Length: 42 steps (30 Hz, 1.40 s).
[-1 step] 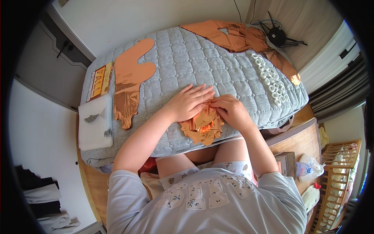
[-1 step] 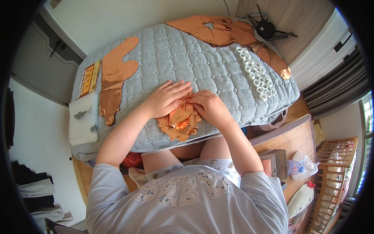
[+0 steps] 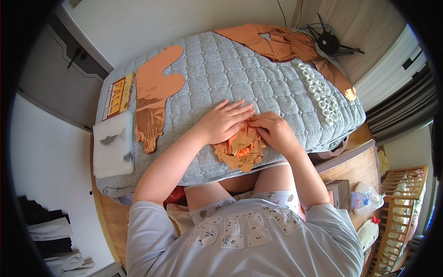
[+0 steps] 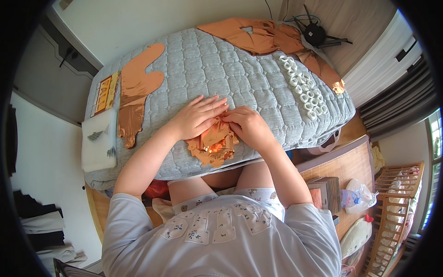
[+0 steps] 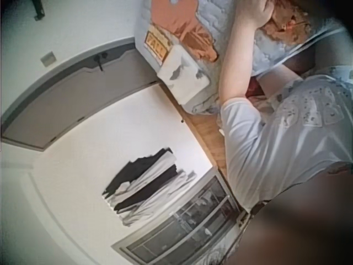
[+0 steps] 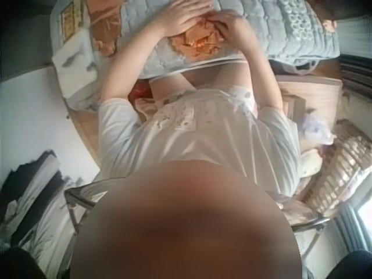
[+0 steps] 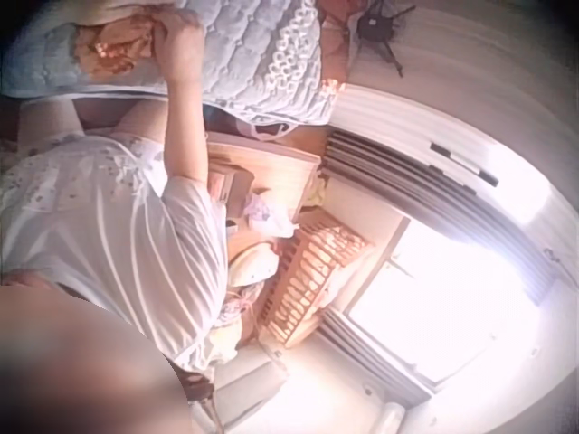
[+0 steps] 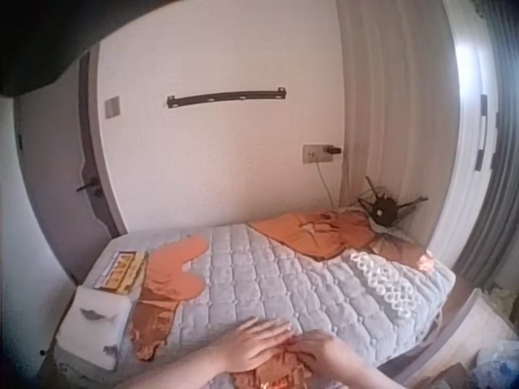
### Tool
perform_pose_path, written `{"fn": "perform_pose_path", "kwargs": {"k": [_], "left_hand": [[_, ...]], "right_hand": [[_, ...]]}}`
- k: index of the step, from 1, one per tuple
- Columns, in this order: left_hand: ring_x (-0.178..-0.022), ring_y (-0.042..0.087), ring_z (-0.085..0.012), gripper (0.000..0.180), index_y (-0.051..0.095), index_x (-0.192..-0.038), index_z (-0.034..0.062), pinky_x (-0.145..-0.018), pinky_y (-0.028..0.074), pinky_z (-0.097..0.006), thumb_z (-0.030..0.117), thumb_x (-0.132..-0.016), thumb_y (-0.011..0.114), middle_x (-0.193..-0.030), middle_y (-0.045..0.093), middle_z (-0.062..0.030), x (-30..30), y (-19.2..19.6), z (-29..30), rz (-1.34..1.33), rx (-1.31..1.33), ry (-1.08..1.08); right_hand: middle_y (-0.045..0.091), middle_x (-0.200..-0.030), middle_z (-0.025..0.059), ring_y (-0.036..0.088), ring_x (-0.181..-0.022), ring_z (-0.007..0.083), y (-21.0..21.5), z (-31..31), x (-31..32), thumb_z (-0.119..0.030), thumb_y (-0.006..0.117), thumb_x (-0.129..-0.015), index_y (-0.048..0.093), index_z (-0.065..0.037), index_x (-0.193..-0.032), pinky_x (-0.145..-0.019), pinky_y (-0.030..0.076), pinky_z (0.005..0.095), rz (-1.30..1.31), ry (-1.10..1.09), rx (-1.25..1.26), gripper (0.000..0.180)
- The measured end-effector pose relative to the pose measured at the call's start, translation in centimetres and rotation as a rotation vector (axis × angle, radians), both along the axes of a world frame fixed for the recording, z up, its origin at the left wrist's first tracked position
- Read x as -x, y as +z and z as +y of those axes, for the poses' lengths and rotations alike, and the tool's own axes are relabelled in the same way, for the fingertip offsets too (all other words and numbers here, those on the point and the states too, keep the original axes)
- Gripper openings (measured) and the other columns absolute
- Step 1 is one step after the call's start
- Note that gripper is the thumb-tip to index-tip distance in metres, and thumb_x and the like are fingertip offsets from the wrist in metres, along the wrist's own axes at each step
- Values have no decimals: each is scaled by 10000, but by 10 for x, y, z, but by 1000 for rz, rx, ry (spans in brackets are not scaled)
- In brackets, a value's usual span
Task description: The person lays out deflated foil balloons on a bed, folds a balloon into a small rectangle by hand, and presses it flat against a piece of cardboard.
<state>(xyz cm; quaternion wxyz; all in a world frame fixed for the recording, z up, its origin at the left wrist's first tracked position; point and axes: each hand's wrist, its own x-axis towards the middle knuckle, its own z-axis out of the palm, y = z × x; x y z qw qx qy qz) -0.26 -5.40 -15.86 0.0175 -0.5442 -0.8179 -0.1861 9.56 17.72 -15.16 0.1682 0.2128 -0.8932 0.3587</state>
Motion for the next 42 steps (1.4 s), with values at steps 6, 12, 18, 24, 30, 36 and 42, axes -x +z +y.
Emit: {"fn": "perform_pose_path", "kwargs": {"k": [6, 12, 18, 24, 30, 36, 42], "left_hand": [[-1515, 358, -245, 554, 441, -1566, 218, -1246, 224, -555, 283, -1023, 530, -1639, 400, 17, 1, -4, -1, 17, 68, -11], [-1518, 353, -239, 575, 450, -1561, 224, -1248, 225, -551, 300, -1002, 563, -1641, 397, 12, 0, -2, -1, 41, 86, -14], [-1515, 359, -238, 598, 456, -1556, 232, -1247, 226, -563, 355, -988, 593, -1631, 413, 16, 2, -1, 0, 36, 107, -20], [-1528, 332, -239, 770, 408, -1584, 239, -1254, 204, -571, 515, -913, 668, -1644, 389, 14, 3, -1, 0, 46, 137, -34], [-1539, 305, -248, 971, 363, -1607, 226, -1257, 199, -566, 573, -794, 764, -1664, 352, 4, 1, 4, 1, 58, 178, -43], [-1546, 285, -262, 1110, 344, -1615, 211, -1262, 180, -564, 569, -686, 836, -1674, 332, 3, -3, 11, 0, 33, 191, -49], [-1558, 257, -263, 1009, 288, -1635, 187, -1268, 161, -556, 505, -803, 762, -1691, 293, -24, 2, 1, -5, 68, 193, -59]], "right_hand": [[737, -1108, 130, 670, -1091, 325, 13, 4, -2, -33, 703, -826, 750, -36, -1084, -968, 536, 416, -98, 59, -28, 262], [711, -1252, 125, 614, -1231, 334, 15, 7, -17, -39, 710, -826, 723, -50, -1226, -1082, 478, 428, -45, 72, -187, 401], [736, -1149, 93, 643, -1193, 310, 9, 13, -26, -64, 759, -813, 756, -55, -1110, -1071, 490, 466, 50, 189, -152, 297], [741, -1064, 100, 670, -1108, 294, 2, 12, -30, -90, 796, -802, 755, -40, -1047, -1029, 527, 432, 126, 196, -84, 253], [726, -1080, 110, 680, -1061, 308, 0, 10, -35, -84, 787, -798, 740, -38, -1024, -988, 540, 423, 151, 220, -125, 236], [721, -1027, 118, 688, -992, 316, -8, 7, -36, -38, 768, -788, 731, -35, -971, -886, 558, 420, 119, 190, -12, 186], [714, -1040, 140, 693, -1001, 327, -9, 4, -35, -19, 747, -834, 727, -2, -990, -881, 562, 408, 33, 150, 88, 158]]}}
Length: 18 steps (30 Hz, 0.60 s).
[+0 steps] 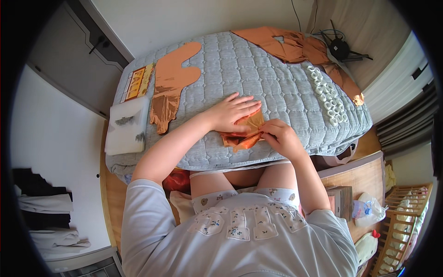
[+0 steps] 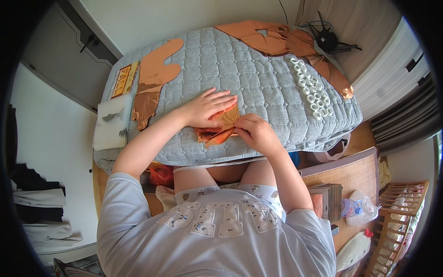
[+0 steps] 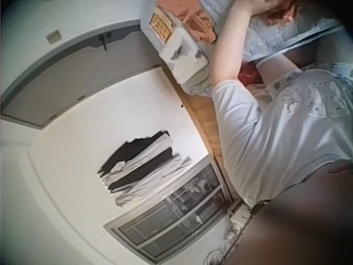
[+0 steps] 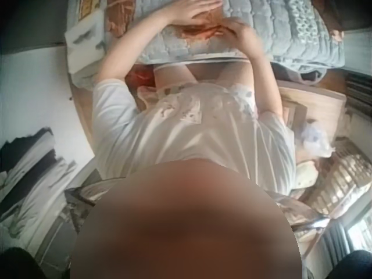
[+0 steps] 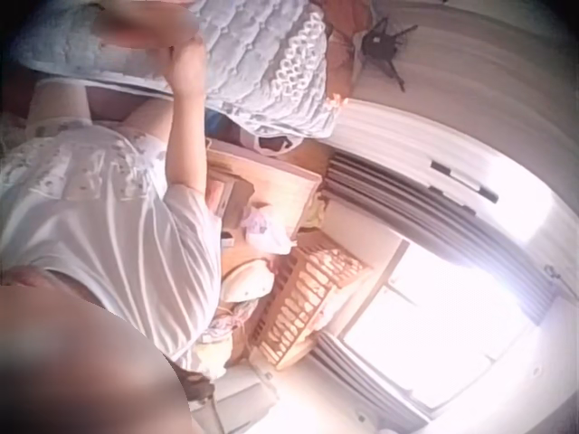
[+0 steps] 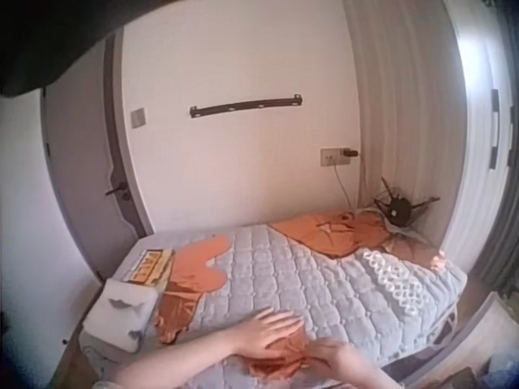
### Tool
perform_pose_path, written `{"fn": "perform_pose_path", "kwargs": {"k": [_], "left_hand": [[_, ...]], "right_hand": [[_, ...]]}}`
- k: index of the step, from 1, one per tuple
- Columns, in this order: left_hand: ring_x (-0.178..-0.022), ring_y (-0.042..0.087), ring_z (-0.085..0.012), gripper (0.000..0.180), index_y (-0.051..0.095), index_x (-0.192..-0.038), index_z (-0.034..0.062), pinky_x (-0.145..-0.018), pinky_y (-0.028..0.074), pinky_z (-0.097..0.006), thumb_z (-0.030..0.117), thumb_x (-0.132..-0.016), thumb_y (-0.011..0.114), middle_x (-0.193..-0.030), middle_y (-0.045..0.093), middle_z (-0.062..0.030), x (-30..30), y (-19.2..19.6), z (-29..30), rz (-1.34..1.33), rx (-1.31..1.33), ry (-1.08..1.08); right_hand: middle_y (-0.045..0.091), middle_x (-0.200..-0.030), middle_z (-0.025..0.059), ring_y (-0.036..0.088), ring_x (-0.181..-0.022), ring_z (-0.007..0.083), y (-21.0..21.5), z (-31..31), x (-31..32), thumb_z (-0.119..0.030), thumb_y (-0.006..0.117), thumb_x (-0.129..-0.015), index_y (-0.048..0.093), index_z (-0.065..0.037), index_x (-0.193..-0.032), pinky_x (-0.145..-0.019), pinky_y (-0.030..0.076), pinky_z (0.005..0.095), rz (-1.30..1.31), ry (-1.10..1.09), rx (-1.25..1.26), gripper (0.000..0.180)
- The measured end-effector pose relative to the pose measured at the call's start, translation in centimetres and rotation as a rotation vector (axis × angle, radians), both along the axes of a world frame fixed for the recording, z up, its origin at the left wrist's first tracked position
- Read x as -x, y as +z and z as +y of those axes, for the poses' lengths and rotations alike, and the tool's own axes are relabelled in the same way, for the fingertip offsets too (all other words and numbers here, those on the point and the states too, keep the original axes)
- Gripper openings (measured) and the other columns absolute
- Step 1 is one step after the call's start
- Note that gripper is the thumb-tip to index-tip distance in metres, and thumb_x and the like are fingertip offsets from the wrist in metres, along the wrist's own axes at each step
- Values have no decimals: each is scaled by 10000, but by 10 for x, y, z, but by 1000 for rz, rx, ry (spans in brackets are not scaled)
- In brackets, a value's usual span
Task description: The person lays out deflated foil balloons on a bed, folds a balloon into a small rectangle by hand, and presses it flat against a piece of cardboard.
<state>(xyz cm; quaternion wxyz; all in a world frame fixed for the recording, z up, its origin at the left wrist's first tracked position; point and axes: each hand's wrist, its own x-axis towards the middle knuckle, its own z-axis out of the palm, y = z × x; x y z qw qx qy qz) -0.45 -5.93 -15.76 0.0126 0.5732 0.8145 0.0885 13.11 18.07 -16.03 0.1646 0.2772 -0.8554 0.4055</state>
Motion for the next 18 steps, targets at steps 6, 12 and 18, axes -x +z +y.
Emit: {"fn": "perform_pose_path", "kwargs": {"k": [6, 12, 18], "left_hand": [[-1568, 238, -258, 889, 237, -1648, 169, -1271, 163, -545, 403, -904, 663, -1698, 273, -43, -6, 6, 6, 39, 82, 12], [-1566, 246, -249, 810, 236, -1649, 163, -1272, 167, -539, 367, -957, 604, -1696, 280, -35, -1, -2, 2, 61, 3, -22], [-1555, 278, -263, 656, 286, -1635, 148, -1274, 163, -528, 347, -1046, 495, -1687, 305, -45, 6, 5, 0, -255, -132, -28]], "right_hand": [[695, -962, 148, 668, -901, 322, 9, -6, 0, -38, 722, -886, 712, 22, -980, -804, 541, 383, -134, -95, 55, 113], [702, -911, 158, 640, -842, 327, 3, -21, 8, -82, 720, -897, 729, 9, -972, -796, 516, 405, -70, -243, 43, 119], [726, -840, 133, 655, -840, 334, 4, -30, 17, -147, 741, -886, 739, -19, -958, -820, 506, 429, -122, -385, -29, 147]]}}
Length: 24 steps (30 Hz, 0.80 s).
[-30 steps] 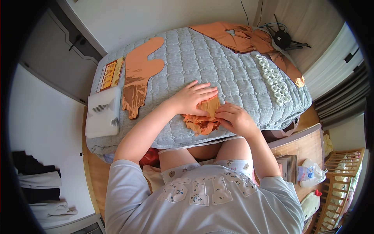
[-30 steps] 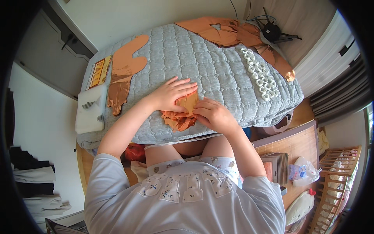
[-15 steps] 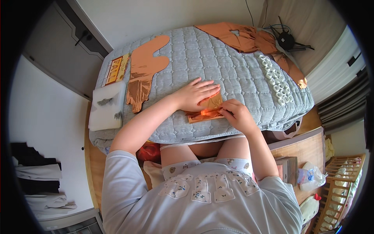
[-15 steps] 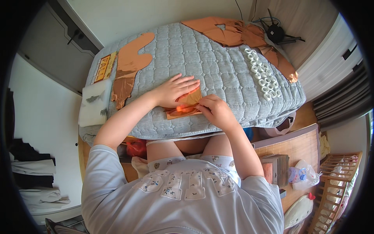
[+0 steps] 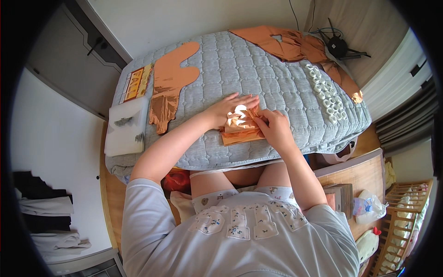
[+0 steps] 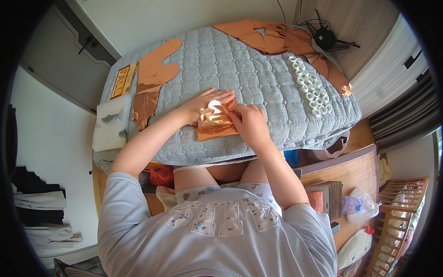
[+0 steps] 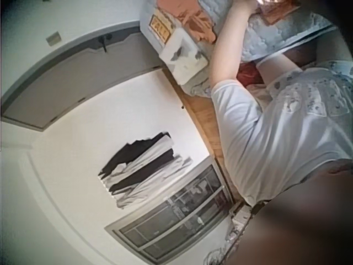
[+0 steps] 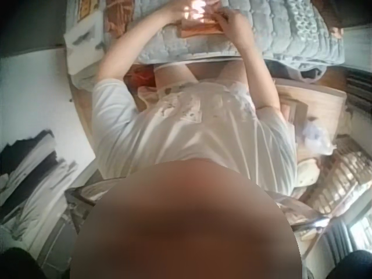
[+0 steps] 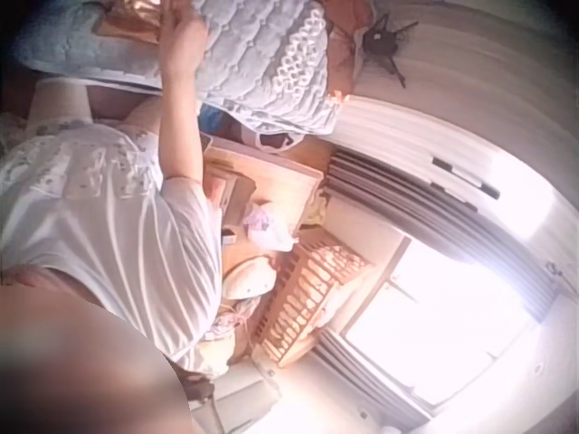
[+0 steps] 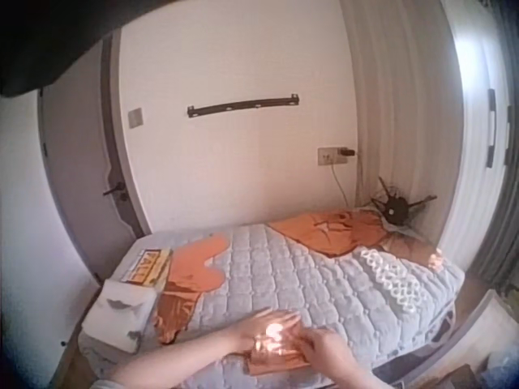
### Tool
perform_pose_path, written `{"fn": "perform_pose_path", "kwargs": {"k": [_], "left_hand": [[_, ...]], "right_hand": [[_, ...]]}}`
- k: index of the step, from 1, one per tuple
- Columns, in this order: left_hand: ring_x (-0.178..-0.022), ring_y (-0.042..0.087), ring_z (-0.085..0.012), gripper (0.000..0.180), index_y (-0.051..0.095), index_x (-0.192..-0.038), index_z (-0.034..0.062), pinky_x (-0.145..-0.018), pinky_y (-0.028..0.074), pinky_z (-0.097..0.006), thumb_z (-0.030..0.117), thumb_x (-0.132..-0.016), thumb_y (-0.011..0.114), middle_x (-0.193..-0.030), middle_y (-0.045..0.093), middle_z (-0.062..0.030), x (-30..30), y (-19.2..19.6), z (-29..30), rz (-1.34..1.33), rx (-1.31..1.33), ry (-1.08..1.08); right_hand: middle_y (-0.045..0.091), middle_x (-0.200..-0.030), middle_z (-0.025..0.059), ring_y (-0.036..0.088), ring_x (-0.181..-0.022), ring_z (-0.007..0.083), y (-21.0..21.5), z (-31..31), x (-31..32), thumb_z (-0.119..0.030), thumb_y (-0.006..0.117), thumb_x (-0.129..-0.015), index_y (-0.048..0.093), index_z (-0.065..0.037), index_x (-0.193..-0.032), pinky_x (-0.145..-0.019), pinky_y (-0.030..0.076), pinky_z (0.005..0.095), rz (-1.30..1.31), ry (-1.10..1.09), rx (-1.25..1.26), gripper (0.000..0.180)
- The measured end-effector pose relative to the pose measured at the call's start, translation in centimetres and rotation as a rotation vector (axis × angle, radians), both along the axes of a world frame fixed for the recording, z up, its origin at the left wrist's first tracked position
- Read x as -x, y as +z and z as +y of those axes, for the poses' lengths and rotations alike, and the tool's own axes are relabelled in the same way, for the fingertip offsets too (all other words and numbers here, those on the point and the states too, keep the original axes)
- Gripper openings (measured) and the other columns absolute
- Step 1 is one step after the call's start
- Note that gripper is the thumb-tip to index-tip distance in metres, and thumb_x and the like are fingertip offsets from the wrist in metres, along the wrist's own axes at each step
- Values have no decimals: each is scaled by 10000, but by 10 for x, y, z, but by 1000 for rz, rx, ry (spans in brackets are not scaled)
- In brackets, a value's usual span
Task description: The person lays out deflated foil balloons on a bed, folds a balloon into a small rectangle by hand, and presses it flat against a piece of cardboard.
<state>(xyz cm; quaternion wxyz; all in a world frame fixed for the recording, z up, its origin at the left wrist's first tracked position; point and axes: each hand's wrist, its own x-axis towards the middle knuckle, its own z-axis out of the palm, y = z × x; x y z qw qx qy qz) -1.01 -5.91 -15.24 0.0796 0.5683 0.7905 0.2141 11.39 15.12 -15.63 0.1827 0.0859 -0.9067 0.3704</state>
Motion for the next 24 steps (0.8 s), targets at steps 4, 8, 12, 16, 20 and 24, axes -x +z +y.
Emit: {"fn": "perform_pose_path", "kwargs": {"k": [4, 8, 12, 16, 20, 24], "left_hand": [[-1546, 296, -277, 638, 326, -1614, 92, -1277, 179, -447, 383, -1067, 478, -1672, 328, -104, 15, -16, -8, -749, -389, -21], [-1548, 293, -276, 646, 327, -1615, 97, -1270, 201, -451, 343, -1048, 515, -1678, 315, -103, 23, -4, -10, -567, -235, -112], [-1559, 265, -256, 675, 356, -1604, 167, -1252, 207, -571, 215, -985, 618, -1692, 287, -17, 7, -11, -8, 66, 5, -69], [-1560, 263, -252, 665, 343, -1611, 173, -1257, 213, -555, 200, -995, 595, -1693, 283, -30, 4, -5, -8, 62, 20, -73], [-1559, 263, -256, 645, 336, -1613, 149, -1262, 216, -523, 197, -1010, 559, -1693, 279, -59, 0, -2, -6, 131, 49, -57], [-1551, 283, -264, 625, 333, -1606, 90, -1258, 236, -506, 203, -1022, 526, -1685, 290, -93, -1, -4, -5, 240, 66, -70]], "right_hand": [[722, -836, 99, 659, -852, 317, -1, -3, 5, -208, 731, -902, 704, -52, -973, -846, 482, 442, -61, -22, -62, 174], [721, -849, 69, 672, -912, 306, -3, -2, 8, -239, 704, -926, 633, -79, -1060, -863, 461, 462, -91, -48, -80, 220], [714, -843, 78, 676, -939, 312, 3, -3, 8, -233, 699, -931, 603, -74, -1098, -859, 465, 475, -186, -57, -106, 250], [696, -953, 105, 669, -941, 318, 8, -7, -10, -214, 717, -913, 619, -61, -1140, -868, 482, 458, -61, -53, -33, 291], [649, -1200, 113, 628, -1106, 304, 5, -17, -37, -206, 721, -897, 643, -58, -1235, -931, 487, 439, 190, 60, -347, 376], [619, -1298, 114, 588, -1225, 302, -16, -22, -49, -224, 711, -904, 639, -64, -1299, -1025, 466, 439, 205, 77, -404, 432]]}}
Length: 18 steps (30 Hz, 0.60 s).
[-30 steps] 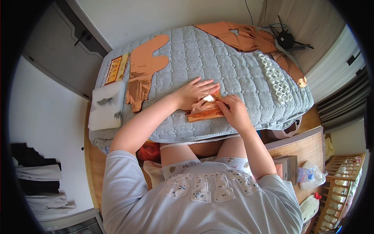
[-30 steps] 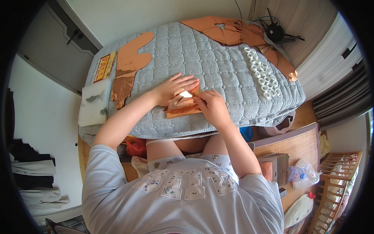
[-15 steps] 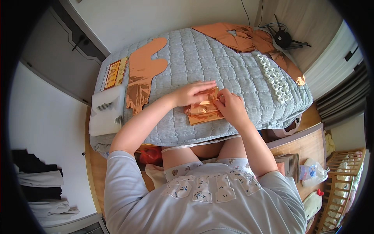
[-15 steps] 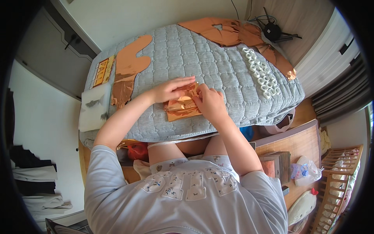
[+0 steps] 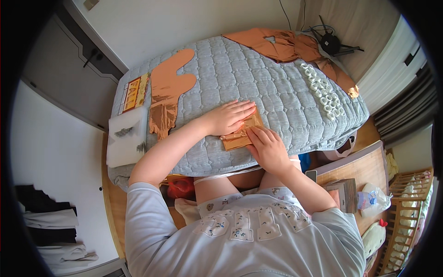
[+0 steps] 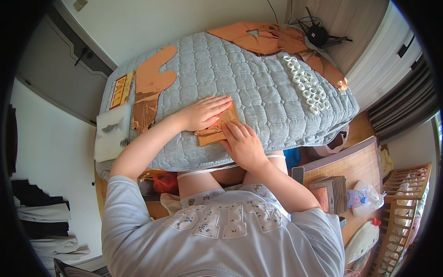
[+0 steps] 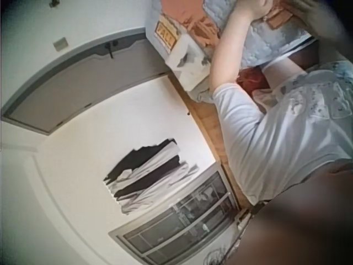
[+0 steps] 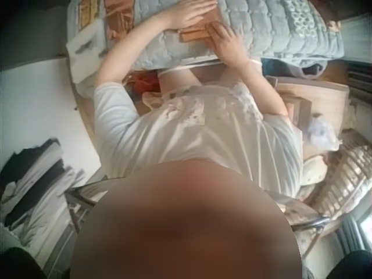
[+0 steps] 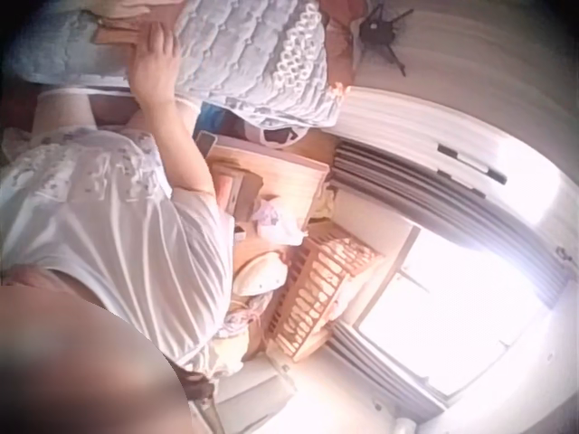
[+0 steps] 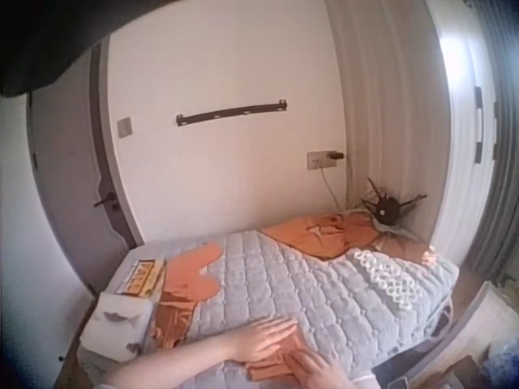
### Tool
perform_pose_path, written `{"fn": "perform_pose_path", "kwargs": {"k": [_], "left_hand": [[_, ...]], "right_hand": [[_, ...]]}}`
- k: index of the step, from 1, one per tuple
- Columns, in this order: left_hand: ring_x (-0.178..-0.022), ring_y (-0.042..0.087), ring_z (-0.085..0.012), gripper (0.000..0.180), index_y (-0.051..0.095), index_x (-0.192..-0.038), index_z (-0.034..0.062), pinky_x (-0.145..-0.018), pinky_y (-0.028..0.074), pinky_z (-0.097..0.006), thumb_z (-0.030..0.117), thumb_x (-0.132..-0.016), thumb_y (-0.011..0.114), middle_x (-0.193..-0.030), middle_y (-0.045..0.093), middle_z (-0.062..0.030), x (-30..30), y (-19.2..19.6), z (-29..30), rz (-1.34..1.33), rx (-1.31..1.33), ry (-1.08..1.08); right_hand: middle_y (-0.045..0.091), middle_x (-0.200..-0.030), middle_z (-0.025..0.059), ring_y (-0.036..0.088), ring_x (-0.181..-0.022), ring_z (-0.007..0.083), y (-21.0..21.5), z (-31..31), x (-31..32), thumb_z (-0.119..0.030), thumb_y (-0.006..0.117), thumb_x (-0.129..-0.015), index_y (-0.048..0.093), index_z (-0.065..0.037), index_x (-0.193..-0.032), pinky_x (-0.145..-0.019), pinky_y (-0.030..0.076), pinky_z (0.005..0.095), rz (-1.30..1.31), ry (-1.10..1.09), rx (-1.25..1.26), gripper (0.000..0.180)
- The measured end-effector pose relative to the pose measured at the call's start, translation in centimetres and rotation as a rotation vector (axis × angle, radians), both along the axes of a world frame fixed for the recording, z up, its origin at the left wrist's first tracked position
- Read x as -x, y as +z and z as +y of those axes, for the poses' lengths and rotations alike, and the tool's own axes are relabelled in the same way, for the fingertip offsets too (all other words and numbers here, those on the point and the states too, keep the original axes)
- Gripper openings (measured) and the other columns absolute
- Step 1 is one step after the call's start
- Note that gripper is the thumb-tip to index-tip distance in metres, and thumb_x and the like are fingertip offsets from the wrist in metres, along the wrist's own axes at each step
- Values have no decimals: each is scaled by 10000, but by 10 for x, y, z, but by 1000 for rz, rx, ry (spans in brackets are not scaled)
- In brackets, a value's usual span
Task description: The person lays out deflated foil balloons on a bed, folds a balloon into a small rectangle by hand, and presses it flat against a piece of cardboard.
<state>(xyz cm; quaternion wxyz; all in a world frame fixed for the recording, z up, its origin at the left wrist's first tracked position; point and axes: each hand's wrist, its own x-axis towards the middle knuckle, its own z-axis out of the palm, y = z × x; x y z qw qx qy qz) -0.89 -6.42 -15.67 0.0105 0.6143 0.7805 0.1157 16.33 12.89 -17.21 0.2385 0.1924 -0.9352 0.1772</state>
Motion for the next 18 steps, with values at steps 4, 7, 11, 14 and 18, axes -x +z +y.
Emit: {"fn": "perform_pose_path", "kwargs": {"k": [4, 7, 11, 14, 18], "left_hand": [[-1538, 305, -287, 618, 337, -1596, 57, -1246, 261, -504, 193, -1021, 520, -1668, 313, -132, -13, -5, -6, -21, -56, 44], [-1523, 328, -320, 608, 343, -1584, 32, -1233, 282, -505, 185, -1021, 514, -1649, 333, -171, -33, -13, -12, 18, -93, 196], [-1509, 345, -355, 596, 365, -1561, 5, -1217, 299, -524, 201, -1016, 509, -1627, 357, -207, -61, -22, -2, 28, -137, 503], [-1511, 333, -377, 606, 372, -1540, -42, -1222, 276, -551, 240, -1012, 464, -1629, 344, -221, -81, -25, 21, 26, -121, 823], [-1524, 309, -369, 609, 367, -1537, -57, -1244, 235, -541, 254, -1020, 448, -1632, 337, -224, -90, -26, 42, 31, -148, 992]], "right_hand": [[617, -1332, 117, 578, -1267, 311, 2, 5, -1, -249, 705, -915, 644, -58, -1314, -1113, 432, 462, -14, 63, 59, 446], [634, -1314, 119, 596, -1246, 316, 5, 15, 10, -233, 705, -916, 669, -66, -1279, -1117, 435, 488, -21, 126, 106, 401], [686, -1219, 103, 646, -1157, 318, 12, 21, 34, -189, 702, -909, 722, -75, -1180, -1091, 455, 518, -24, 187, 194, 295], [718, -1144, 77, 665, -1107, 299, 16, 22, 49, -163, 700, -896, 767, -72, -1055, -1060, 464, 480, -66, 186, 185, 195], [734, -1126, 67, 674, -1087, 277, 15, 31, 67, -182, 721, -882, 791, -85, -1024, -1042, 457, 442, -134, 220, 209, 186]]}}
